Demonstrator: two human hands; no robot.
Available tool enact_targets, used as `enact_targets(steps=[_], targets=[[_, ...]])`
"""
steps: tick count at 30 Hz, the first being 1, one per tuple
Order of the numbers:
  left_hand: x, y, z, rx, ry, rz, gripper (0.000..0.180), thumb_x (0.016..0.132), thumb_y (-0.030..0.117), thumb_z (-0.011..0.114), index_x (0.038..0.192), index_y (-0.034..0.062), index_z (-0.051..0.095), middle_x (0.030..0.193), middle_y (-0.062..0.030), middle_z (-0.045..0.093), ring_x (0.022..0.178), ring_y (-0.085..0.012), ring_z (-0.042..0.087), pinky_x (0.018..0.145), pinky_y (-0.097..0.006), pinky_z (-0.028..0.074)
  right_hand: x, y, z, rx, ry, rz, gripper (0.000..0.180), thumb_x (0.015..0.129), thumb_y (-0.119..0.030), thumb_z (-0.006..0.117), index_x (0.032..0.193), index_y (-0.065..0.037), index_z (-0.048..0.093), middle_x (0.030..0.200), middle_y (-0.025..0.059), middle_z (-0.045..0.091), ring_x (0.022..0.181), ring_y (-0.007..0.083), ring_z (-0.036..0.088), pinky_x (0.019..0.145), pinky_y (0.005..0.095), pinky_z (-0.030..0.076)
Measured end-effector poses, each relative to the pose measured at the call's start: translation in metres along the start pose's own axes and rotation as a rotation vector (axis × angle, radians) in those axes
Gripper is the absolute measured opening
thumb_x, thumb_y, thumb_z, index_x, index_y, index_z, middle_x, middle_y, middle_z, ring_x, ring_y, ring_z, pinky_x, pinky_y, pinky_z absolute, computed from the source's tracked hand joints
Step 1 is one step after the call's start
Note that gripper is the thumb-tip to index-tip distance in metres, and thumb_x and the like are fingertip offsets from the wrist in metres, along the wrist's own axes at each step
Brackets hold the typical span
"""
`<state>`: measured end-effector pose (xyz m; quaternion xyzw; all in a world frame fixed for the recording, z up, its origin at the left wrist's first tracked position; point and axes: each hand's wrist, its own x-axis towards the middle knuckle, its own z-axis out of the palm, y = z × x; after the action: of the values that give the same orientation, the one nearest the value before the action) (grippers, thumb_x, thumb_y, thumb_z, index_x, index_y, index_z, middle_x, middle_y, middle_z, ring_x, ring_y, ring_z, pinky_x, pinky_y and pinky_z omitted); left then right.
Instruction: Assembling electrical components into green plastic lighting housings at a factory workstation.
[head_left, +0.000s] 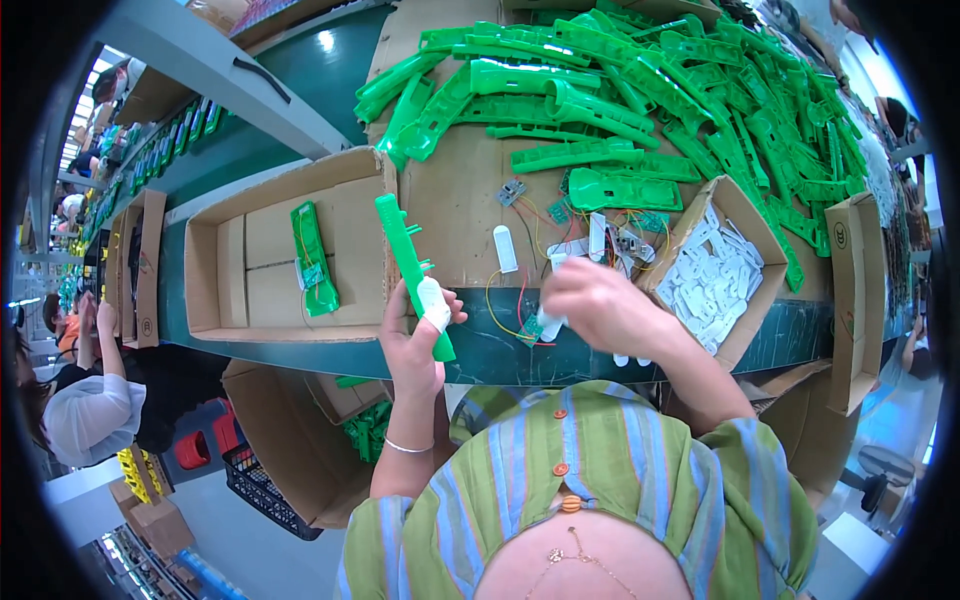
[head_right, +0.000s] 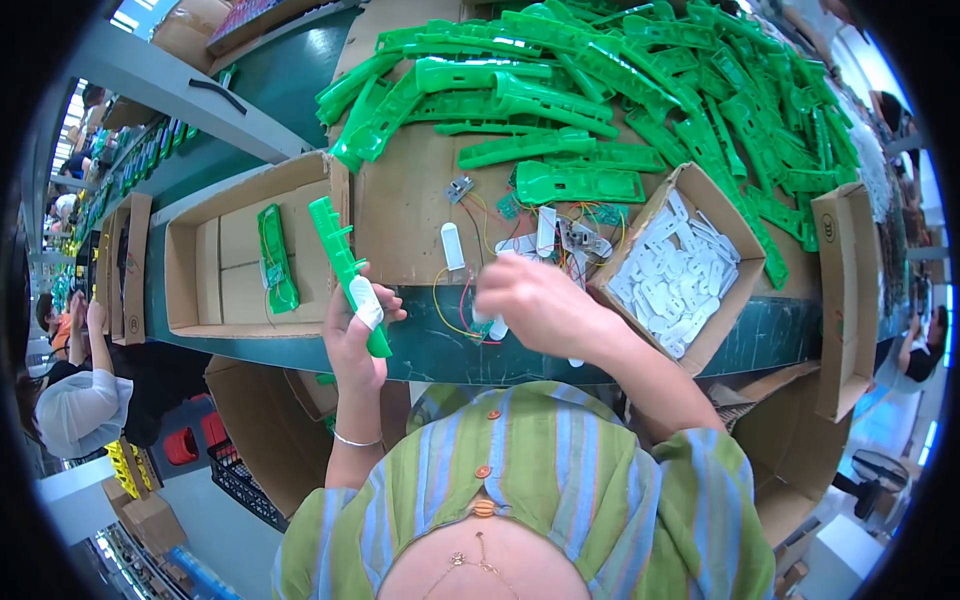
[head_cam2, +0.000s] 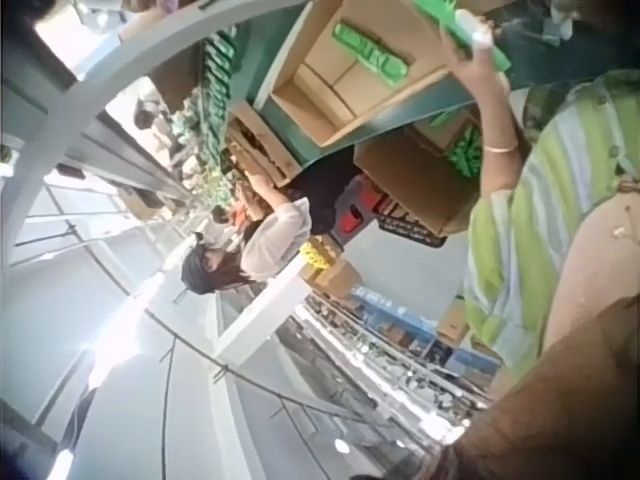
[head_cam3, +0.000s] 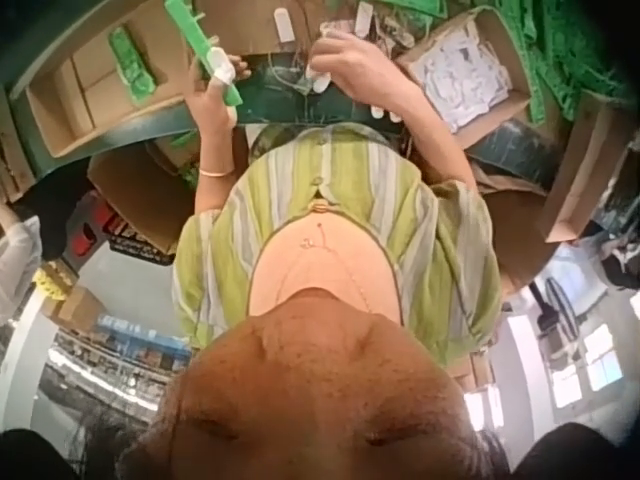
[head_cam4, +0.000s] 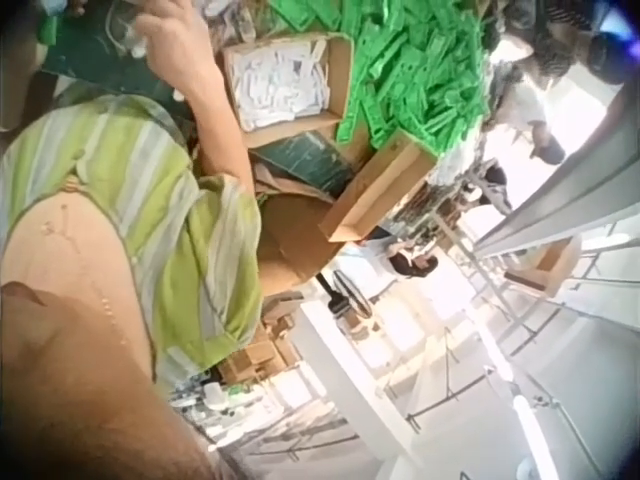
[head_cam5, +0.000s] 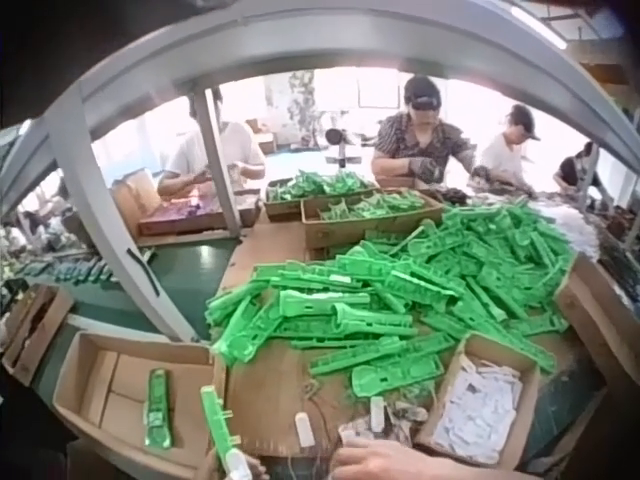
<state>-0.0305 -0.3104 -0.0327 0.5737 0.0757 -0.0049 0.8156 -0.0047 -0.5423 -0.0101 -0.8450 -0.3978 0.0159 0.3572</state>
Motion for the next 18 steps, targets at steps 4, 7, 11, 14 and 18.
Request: enact_targets(steps=[4,7,11,14,18], targets=[[-0.005,-0.006,0.004,0.008,-0.052,-0.009,0.049,0.078,0.015,0.055,0.121,-0.0042,0.043,0.087,-0.0107,0.058,0.078,-0.0187,0.059,0.067,-0.032,0.052,-0.017,-0.008,0.041,-0.182,-0.028,0.024,0.02,0.064,-0.001,0.058,0.083,-0.004,0.052,0.082,0.0059,0.055,0.082,0.0242,0.053,0.073,0.0351,0.044],[-0.005,-0.003,0.008,-0.069,-0.096,-0.055,0.05,0.078,0.015,0.054,0.122,-0.0042,0.042,0.085,-0.011,0.058,0.077,-0.0187,0.059,0.067,-0.032,0.052,-0.011,0.004,0.053,-0.187,0.033,0.025,0.018,0.064,-0.003,0.058,0.081,-0.004,0.052,0.076,0.0072,0.054,0.074,0.0257,0.054,0.065,0.0362,0.045],[-0.012,0.005,-0.002,-0.023,-0.016,0.004,0.051,0.077,0.015,0.054,0.122,-0.0058,0.042,0.085,-0.011,0.058,0.076,-0.0182,0.059,0.066,-0.032,0.052,0.001,-0.006,0.029,-0.083,0.279,0.04,0.02,0.06,0.003,0.06,0.079,-0.003,0.054,0.074,0.0099,0.054,0.069,0.0276,0.054,0.059,0.0366,0.045],[-0.021,0.004,-0.005,0.011,0.032,0.054,0.052,0.077,0.014,0.053,0.122,-0.0064,0.041,0.085,-0.0108,0.058,0.075,-0.0176,0.058,0.064,-0.032,0.051,0.007,-0.028,0.045,-0.059,0.224,-0.068,0.02,0.062,-0.001,0.061,0.08,-0.005,0.054,0.078,0.0081,0.053,0.068,0.0245,0.053,0.058,0.0345,0.046],[-0.031,0.019,0.012,-0.115,0.013,0.232,0.048,0.075,0.001,0.051,0.121,-0.006,0.041,0.083,-0.011,0.056,0.074,-0.0184,0.057,0.065,-0.031,0.051,0.027,-0.03,0.088,-0.417,-0.019,-0.036,0.017,0.069,-0.011,0.057,0.085,-0.007,0.05,0.077,0.0066,0.05,0.069,0.022,0.055,0.058,0.0328,0.047]])
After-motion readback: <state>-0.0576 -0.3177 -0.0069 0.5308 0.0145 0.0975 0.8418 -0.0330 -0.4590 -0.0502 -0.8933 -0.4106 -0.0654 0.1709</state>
